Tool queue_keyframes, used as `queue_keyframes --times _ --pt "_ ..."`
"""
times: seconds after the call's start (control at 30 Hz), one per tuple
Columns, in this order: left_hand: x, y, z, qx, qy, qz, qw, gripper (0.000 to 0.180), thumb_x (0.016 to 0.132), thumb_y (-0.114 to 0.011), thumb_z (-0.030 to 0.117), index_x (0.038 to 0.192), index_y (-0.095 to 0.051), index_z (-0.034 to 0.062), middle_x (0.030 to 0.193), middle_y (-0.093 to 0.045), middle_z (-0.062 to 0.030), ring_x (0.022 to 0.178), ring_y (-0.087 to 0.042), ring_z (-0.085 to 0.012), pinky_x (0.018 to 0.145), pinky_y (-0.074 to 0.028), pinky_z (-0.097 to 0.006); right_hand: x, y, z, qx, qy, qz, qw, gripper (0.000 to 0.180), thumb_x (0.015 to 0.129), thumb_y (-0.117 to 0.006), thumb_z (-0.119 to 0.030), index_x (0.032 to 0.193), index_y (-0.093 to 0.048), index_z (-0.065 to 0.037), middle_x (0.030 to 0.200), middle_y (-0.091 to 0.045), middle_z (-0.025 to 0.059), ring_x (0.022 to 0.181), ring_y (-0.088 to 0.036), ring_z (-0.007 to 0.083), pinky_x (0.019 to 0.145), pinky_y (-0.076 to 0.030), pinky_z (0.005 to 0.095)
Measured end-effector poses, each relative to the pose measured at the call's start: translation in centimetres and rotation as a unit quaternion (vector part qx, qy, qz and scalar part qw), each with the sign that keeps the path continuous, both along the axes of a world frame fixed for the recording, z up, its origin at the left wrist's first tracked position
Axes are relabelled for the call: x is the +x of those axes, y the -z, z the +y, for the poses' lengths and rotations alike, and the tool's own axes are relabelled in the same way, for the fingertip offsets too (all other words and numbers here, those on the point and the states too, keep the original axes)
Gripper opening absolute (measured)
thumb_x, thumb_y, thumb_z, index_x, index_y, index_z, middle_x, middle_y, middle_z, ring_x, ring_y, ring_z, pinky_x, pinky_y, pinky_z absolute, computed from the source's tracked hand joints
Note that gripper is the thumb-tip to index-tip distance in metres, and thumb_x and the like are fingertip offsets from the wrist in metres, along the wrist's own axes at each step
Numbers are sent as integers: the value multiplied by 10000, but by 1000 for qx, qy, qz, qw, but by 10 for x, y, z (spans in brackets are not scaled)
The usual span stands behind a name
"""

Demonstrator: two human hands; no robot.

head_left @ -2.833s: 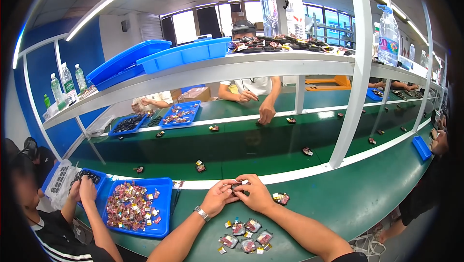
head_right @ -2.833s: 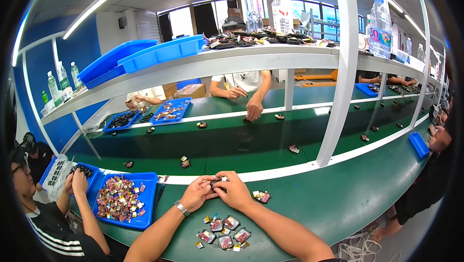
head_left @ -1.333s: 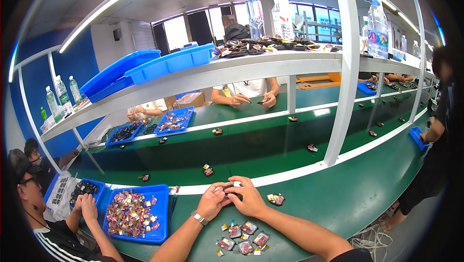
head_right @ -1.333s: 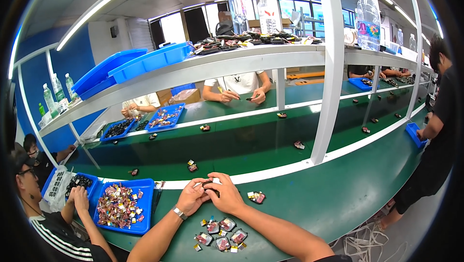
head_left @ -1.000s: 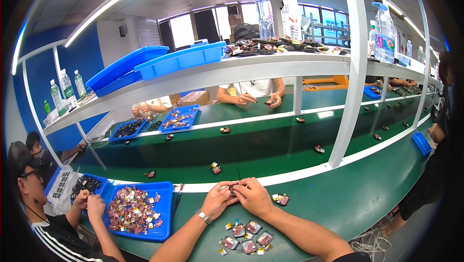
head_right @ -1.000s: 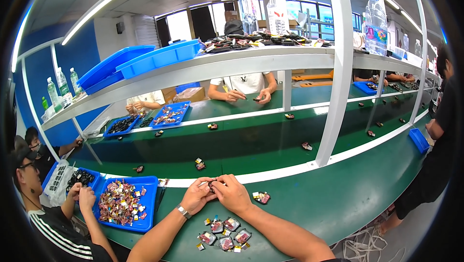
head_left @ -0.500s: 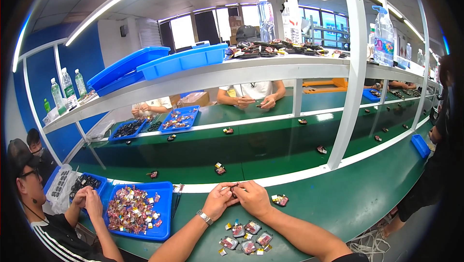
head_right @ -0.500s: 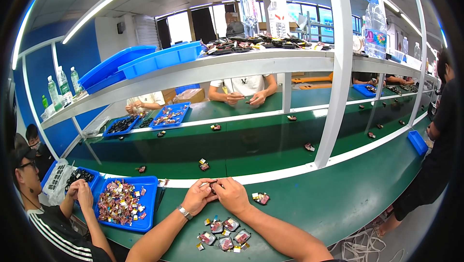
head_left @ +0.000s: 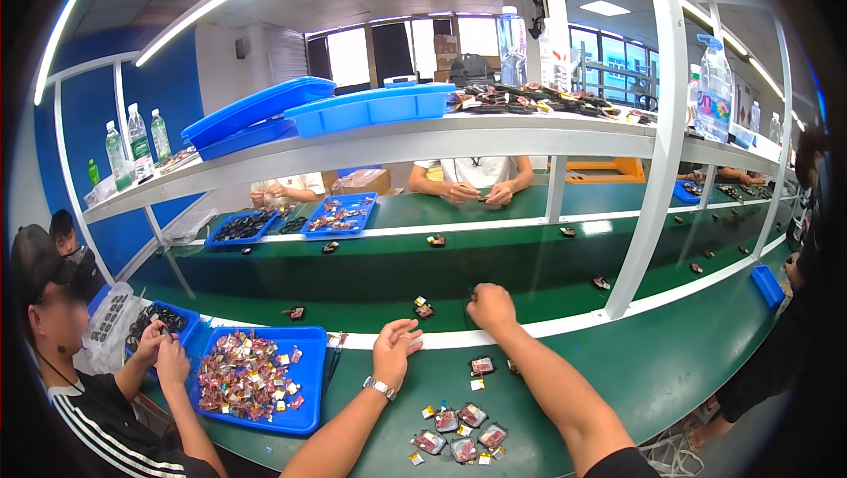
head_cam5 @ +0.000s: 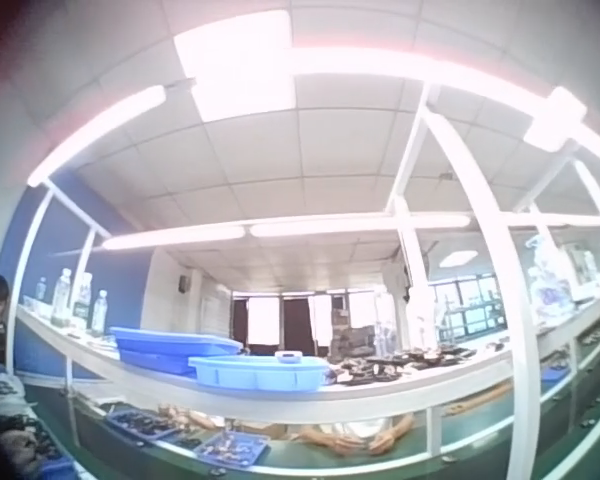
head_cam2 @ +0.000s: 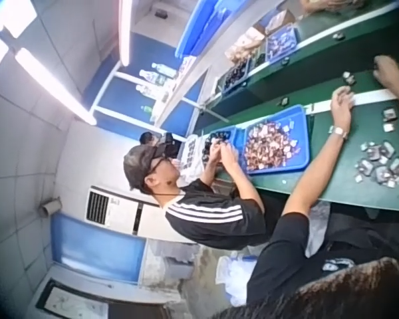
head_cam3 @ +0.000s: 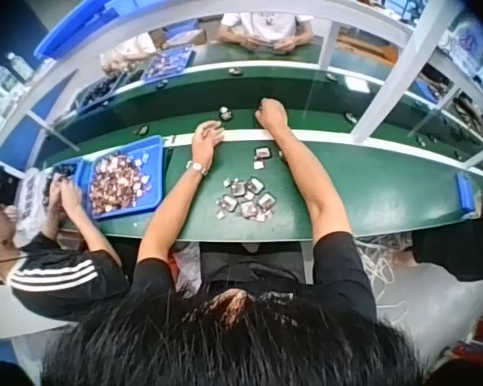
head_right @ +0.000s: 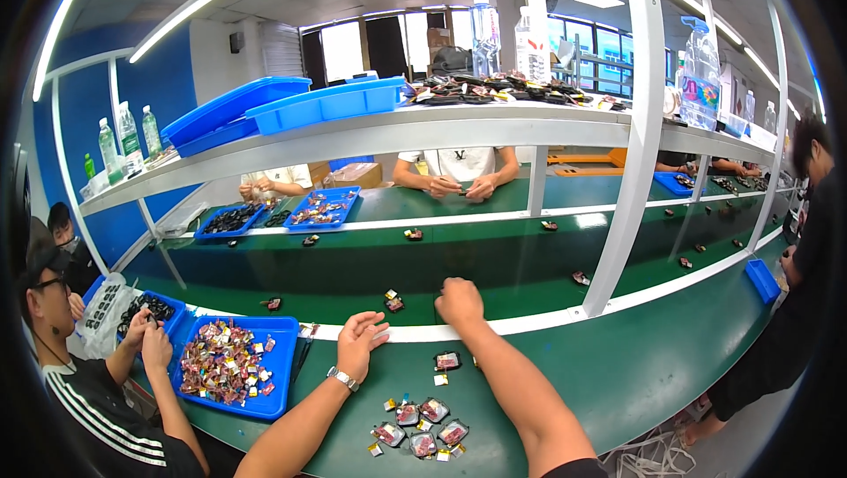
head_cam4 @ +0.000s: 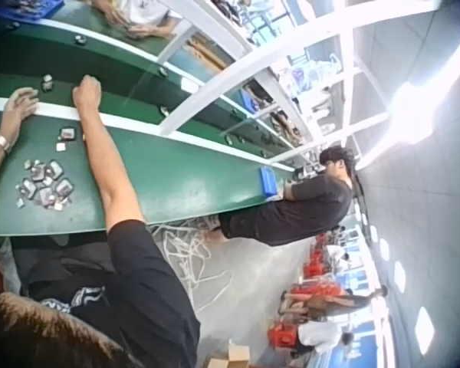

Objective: Assembling small electronic components on a factory conveyor belt.

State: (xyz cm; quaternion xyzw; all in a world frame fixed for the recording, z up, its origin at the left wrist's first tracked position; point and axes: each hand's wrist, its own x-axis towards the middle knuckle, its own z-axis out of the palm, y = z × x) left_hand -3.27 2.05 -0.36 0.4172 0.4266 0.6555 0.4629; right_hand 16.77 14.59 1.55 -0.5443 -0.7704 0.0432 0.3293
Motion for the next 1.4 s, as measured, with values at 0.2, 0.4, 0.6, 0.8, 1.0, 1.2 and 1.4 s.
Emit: queue_keyframes --times 0.2,0.4,0.6,0.8,1.0,1.2,1.4 --pt "-8 8 1 -19 -30 -9 999 164 946 -469 25 1090 -539 -10 1086 -627 -142 949 -642 -204 759 -563 -294 -43 -13 -22 56 1 -130 990 417 773 -711 -318 991 -574 10 1003 -618 209 986 -584 365 866 -479 445" --pt "-6 15 14 -24 -48 21 998 118 945 -491 69 1042 -524 11 962 -637 -134 736 -614 -147 610 -555 -270 -97 19 -14 -23 6 3 1000 519 714 -791 -277 1062 -531 6 1017 -608 213 1003 -577 361 873 -479 433" --pt "-24 4 6 -74 69 -47 994 280 1008 -435 294 1049 -533 35 925 -639 -118 690 -612 -168 620 -517 -276 -31 -11 -56 -75 -289 141 944 552 709 -764 -137 1199 -525 -51 1074 -653 129 1094 -553 300 939 -443 403" --pt "-3 -22 -8 -144 347 41 926 436 1011 -431 269 1332 -465 -23 1050 -627 -137 877 -639 -230 752 -535 -346 18 -32 -108 -68 -351 51 933 646 723 -746 -103 1316 -489 -84 1217 -578 104 1162 -510 297 1002 -416 392" --pt "7 -22 -18 -97 242 -16 965 345 981 -464 109 1311 -475 9 1150 -602 -129 1034 -623 -236 917 -535 -419 0 -14 -120 8 -294 182 938 344 775 -697 -113 1106 -615 -64 1102 -589 105 1068 -548 290 935 -460 385" --pt "14 -11 -14 -100 245 -55 963 320 964 -483 39 1278 -454 -12 1095 -610 -106 1046 -613 -221 953 -522 -413 -6 -4 -127 117 -203 80 969 198 796 -686 -156 962 -625 -68 982 -554 90 895 -602 264 705 -544 364" --pt "15 -10 -17 -80 245 -77 963 290 951 -532 59 1231 -476 6 1135 -595 -120 1101 -591 -244 993 -496 -440 -8 0 -121 138 -197 39 970 169 808 -645 -124 965 -610 -74 906 -561 71 820 -619 252 645 -547 372"
